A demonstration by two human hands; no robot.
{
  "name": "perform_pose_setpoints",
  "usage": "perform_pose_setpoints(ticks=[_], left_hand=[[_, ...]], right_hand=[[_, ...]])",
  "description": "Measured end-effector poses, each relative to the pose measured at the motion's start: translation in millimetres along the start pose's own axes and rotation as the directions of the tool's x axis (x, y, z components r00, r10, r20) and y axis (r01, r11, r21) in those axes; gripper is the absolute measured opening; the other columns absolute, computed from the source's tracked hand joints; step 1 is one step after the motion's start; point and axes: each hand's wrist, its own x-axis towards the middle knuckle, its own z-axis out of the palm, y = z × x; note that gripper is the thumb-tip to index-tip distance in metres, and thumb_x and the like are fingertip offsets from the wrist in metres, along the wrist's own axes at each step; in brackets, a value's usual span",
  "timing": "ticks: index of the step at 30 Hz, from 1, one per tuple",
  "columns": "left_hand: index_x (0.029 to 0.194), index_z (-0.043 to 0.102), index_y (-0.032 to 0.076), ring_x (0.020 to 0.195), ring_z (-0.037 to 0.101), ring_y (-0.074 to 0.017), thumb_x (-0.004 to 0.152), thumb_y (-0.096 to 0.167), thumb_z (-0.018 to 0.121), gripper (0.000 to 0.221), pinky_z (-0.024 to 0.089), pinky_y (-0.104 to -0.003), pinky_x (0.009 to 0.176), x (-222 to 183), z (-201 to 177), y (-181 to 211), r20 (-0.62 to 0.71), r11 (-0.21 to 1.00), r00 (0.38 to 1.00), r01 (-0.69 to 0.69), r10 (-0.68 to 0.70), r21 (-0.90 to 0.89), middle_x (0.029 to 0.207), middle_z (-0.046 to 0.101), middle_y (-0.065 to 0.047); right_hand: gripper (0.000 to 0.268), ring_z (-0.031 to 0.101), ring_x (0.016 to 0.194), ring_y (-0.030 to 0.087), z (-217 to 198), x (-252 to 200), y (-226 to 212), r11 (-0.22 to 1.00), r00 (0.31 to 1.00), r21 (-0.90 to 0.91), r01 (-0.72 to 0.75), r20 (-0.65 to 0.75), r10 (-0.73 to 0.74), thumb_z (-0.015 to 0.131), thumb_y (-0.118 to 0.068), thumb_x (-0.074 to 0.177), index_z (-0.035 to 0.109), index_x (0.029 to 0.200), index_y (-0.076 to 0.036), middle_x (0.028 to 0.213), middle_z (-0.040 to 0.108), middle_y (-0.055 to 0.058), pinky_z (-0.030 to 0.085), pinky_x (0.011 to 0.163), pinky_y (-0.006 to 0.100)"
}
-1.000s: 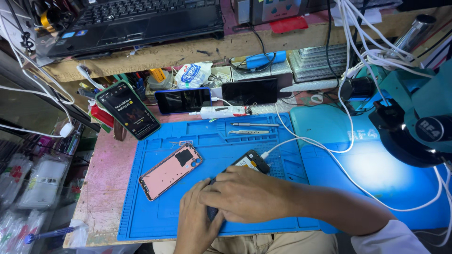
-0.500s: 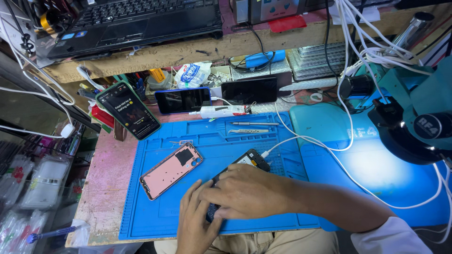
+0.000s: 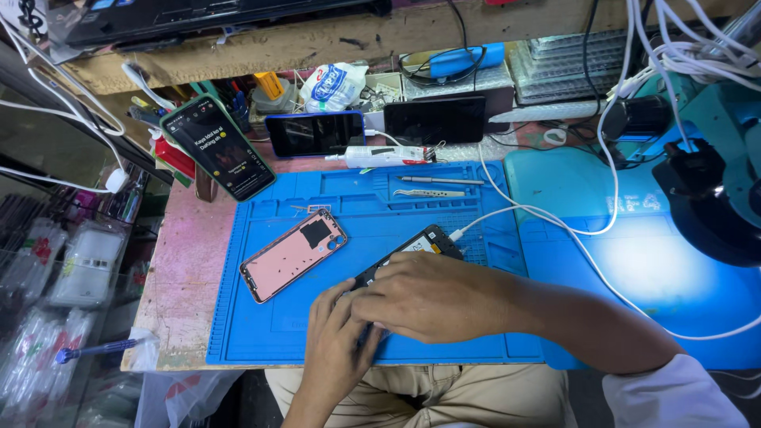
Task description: The person works on the internal components of a mobile phone by hand, using a small tool to scrape or clean around the battery and connectors.
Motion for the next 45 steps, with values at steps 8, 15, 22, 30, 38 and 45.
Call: perform_pose_setpoints(ticks=[8,15,22,30,38,45], left_hand=[[0.098,0.071,0.006,0.123,0.058,-0.0366,0.081,0.015,0.081,0.022,0.044,-0.050,0.102,4.4,-2.1,-6.1,-0.045,0.996,0.999,-0.017,0.021,0.092,0.115,0.068,-0.011],[0.094,0.070,0.010,0.115,0.060,-0.0325,0.089,0.021,0.082,0.018,0.045,-0.047,0.098,19.4,-31.5,-66.5,-0.224,0.924,0.973,0.135,-0.055,0.359,0.113,0.067,-0.008],[0.121,0.069,0.009,0.124,0.056,-0.0318,0.092,0.024,0.080,0.034,0.043,-0.046,0.104,16.0,-33.8,-54.0,-0.127,0.955,0.976,0.200,-0.175,0.221,0.125,0.064,-0.010],[0.140,0.059,0.006,0.138,0.049,-0.0349,0.080,0.036,0.083,0.072,0.037,-0.047,0.114,4.7,-20.9,-13.2,0.097,0.991,0.987,0.132,-0.128,-0.037,0.146,0.056,-0.014],[0.140,0.061,0.006,0.138,0.049,-0.0335,0.081,0.037,0.082,0.071,0.035,-0.046,0.114,3.3,-18.6,-17.1,0.127,0.986,0.979,0.163,-0.157,-0.034,0.146,0.057,-0.012],[0.140,0.062,0.006,0.137,0.050,-0.0324,0.080,0.037,0.083,0.071,0.036,-0.046,0.113,2.3,-18.1,-16.9,0.122,0.985,0.979,0.168,-0.162,-0.039,0.146,0.058,-0.011]], right_hand=[[0.013,0.067,0.078,0.031,-8.2,0.7,8.0,1.000,0.995,-0.010,-0.006,-0.096,0.005,0.068,-0.020,0.091,0.063,0.092,-0.009,0.079,0.067,0.009,0.050,0.072,0.047],[0.018,0.068,0.070,0.030,-33.1,-4.7,21.3,0.980,0.968,-0.065,-0.189,-0.180,0.175,0.071,-0.024,0.089,0.064,0.085,-0.008,0.071,0.068,0.008,0.051,0.065,0.045],[0.019,0.066,0.066,0.032,-19.4,7.1,15.6,0.950,0.961,-0.151,-0.272,-0.002,0.275,0.072,-0.028,0.085,0.064,0.087,-0.010,0.064,0.067,0.009,0.049,0.066,0.048],[0.020,0.065,0.065,0.031,-13.2,12.5,14.8,0.943,0.947,-0.133,-0.304,0.070,0.314,0.072,-0.028,0.083,0.064,0.087,-0.010,0.065,0.066,0.009,0.049,0.066,0.047],[0.019,0.066,0.067,0.032,-14.7,11.6,15.1,0.932,0.939,-0.153,-0.329,0.056,0.341,0.071,-0.026,0.084,0.064,0.087,-0.009,0.066,0.067,0.010,0.049,0.067,0.047],[0.019,0.066,0.069,0.033,-13.7,10.7,14.8,0.934,0.938,-0.140,-0.329,0.060,0.340,0.070,-0.025,0.085,0.063,0.088,-0.008,0.069,0.067,0.011,0.050,0.067,0.048]])
